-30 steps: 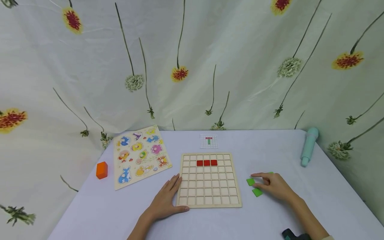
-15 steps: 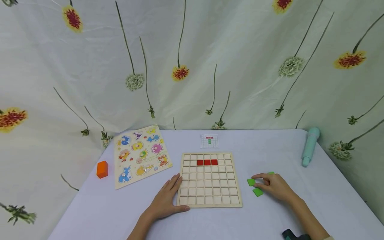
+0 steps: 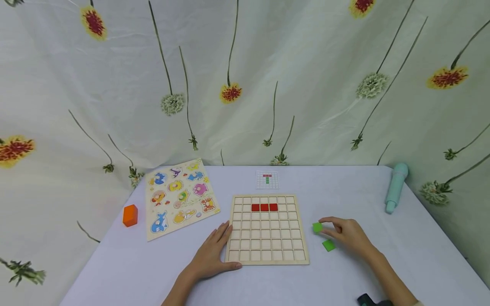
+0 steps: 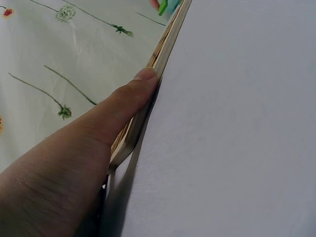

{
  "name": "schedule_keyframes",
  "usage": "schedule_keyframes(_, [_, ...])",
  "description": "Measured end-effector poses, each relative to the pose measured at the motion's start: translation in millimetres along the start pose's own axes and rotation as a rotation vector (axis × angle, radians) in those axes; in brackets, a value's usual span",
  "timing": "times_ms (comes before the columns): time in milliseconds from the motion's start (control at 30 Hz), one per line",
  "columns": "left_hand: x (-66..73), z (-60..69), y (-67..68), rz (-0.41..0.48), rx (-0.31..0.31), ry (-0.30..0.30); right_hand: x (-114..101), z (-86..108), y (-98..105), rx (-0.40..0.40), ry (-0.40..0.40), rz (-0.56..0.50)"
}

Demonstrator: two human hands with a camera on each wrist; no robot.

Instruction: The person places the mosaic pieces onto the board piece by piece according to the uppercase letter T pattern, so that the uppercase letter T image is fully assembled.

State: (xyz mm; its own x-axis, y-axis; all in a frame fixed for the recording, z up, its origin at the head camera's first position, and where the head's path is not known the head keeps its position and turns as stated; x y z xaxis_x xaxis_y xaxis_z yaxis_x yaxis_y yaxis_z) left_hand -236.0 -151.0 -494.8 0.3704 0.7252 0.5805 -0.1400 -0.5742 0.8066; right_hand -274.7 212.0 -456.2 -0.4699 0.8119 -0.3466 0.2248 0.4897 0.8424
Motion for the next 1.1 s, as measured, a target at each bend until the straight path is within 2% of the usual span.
schedule_keyframes(133, [0.6,0.2,0.3,0.002,-0.002,-0.003,-12.8,-7.6,-2.6,0.027,0.034,0.011])
schedule_keyframes(233, [0.4,0.0,0.4,0.005,-0.004,-0.004,-23.0,-15.9,-9.1,0.015,0.038,0.015])
schedule_keyframes(500, [-1.2,0.3,-0.3,0.003,0.003,-0.015,-58.8,-43.9,-34.6,-0.025,-0.019,0.038])
schedule_keyframes(733, [-0.9,0.5,-0.1,-0.004,0.013,-0.028,-90.3,-64.0,-55.1,0.004,0.012,0.029])
schedule_keyframes(933, [1.1,0.6,0.7,-0.008,0.020,-0.046,-97.2,-74.1,-72.5,0.005,-0.009,0.003])
schedule_keyframes(1100, [1.2,0.8,1.1,-0.007,0.018,-0.046,-96.2,-78.4,-84.2,-0.034,-0.047,-0.003])
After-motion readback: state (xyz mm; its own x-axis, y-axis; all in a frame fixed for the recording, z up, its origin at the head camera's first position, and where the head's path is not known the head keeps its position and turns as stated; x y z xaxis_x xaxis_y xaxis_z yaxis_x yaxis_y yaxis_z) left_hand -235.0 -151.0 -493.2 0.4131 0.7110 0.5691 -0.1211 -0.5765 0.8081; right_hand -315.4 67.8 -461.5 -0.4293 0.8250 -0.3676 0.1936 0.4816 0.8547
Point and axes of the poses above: each hand's wrist, its own z-axis away from the middle knuckle, its own y-axis out of the back of the hand, x = y × z, the point moved 7 cm from there along -z, towards the middle knuckle, and after that the axes turned 11 degrees about z, right-handed, at the moved point
